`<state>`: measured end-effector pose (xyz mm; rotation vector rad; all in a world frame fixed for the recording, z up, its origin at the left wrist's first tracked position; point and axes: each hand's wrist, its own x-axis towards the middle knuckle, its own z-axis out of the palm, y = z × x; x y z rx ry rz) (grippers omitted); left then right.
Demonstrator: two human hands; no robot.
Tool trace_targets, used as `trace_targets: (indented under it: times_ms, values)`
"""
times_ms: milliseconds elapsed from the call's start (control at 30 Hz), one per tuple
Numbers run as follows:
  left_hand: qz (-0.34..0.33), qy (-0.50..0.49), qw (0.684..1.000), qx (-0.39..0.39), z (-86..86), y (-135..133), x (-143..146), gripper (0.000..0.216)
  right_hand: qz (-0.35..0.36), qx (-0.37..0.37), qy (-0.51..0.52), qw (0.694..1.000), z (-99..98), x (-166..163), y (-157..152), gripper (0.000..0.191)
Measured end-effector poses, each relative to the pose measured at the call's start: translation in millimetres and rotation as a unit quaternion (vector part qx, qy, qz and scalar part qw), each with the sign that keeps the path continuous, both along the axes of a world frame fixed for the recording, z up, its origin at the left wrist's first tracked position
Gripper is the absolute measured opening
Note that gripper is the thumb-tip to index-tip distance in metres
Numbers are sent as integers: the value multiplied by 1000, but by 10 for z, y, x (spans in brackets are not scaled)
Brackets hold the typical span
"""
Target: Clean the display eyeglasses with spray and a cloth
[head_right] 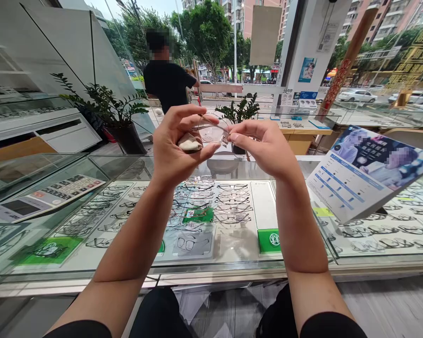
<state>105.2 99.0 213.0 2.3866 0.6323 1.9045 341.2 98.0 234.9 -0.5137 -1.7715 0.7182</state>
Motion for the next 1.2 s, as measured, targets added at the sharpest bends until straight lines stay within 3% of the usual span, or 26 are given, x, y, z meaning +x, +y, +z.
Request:
trace_targets:
  times_ms: [100, 333, 467, 567, 667, 833, 1200]
  values:
    - [-10, 11, 1000, -10, 9, -10, -13, 68, 7, -31, 7, 999, -8, 8, 19, 18]
    - [-22, 17, 1000, -13, 39, -31, 23, 67, 6, -10, 9, 1000, 6, -14, -1, 15]
    - [13, -20, 1000, -4, 30, -43, 38, 75, -18, -13, 55, 998, -3, -26, 45, 12]
    - [55, -81, 995, 9, 8, -121, 60, 49, -41, -11, 73, 996, -14, -36, 77, 13]
    - [57, -66, 996, -20, 8, -264, 125, 18, -40, 16, 68, 997, -41, -81, 82, 18]
    - [61, -74, 987, -132, 53, -453, 266, 28, -55, 93, 49, 993, -99, -224, 46, 28]
    - [5, -97, 974, -203, 94, -428, 225, 42, -76, 88, 23, 993, -158, -342, -33, 25]
